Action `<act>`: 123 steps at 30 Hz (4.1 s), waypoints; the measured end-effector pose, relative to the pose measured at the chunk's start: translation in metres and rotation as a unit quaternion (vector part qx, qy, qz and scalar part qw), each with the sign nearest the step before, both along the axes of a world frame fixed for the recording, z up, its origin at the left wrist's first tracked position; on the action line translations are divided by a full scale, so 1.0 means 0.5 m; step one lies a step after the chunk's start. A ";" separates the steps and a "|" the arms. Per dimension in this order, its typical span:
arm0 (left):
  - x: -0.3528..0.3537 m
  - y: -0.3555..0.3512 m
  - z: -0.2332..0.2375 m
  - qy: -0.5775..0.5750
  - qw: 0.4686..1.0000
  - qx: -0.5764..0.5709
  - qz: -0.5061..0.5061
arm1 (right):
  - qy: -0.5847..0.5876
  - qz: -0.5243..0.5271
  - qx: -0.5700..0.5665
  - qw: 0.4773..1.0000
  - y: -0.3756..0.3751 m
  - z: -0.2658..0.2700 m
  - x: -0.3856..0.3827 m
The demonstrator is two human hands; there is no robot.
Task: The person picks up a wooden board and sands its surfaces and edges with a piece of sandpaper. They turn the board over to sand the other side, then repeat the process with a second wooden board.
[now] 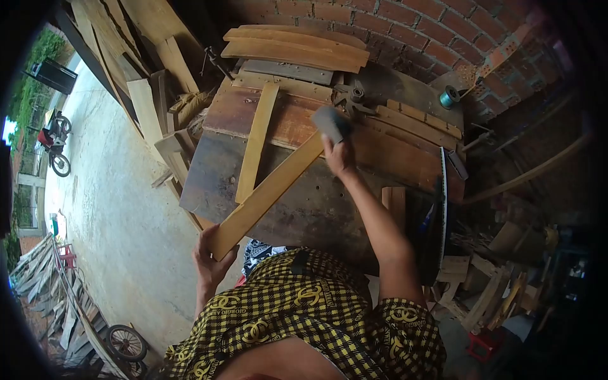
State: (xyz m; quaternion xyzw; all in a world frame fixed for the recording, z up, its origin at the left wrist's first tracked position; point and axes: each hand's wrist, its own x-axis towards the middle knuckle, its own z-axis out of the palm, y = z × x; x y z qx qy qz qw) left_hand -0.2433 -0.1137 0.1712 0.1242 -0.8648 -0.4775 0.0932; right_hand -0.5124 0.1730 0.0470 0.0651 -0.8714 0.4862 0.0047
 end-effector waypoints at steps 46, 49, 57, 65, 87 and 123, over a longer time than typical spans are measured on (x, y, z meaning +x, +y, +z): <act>0.018 -0.022 -0.001 -0.127 0.918 0.318 0.198 | -0.053 -0.004 0.004 0.999 -0.055 0.059 0.050; 0.013 -0.031 -0.011 -0.118 0.906 0.345 0.216 | 0.253 0.263 -0.132 0.921 -0.194 0.141 0.237; 0.027 -0.003 -0.037 -0.131 0.921 0.293 0.222 | 0.081 -0.027 -0.039 0.996 -0.064 0.022 0.027; -0.015 -0.005 -0.002 -0.157 0.916 0.321 0.185 | 0.285 0.379 -0.116 0.873 -0.195 0.148 0.241; -0.039 0.038 0.049 -0.119 0.880 0.423 0.178 | 0.246 0.395 -0.131 0.875 -0.183 0.227 0.318; 0.011 -0.015 0.006 -0.160 0.877 0.384 0.241 | 0.293 0.182 0.002 0.939 -0.143 0.085 0.190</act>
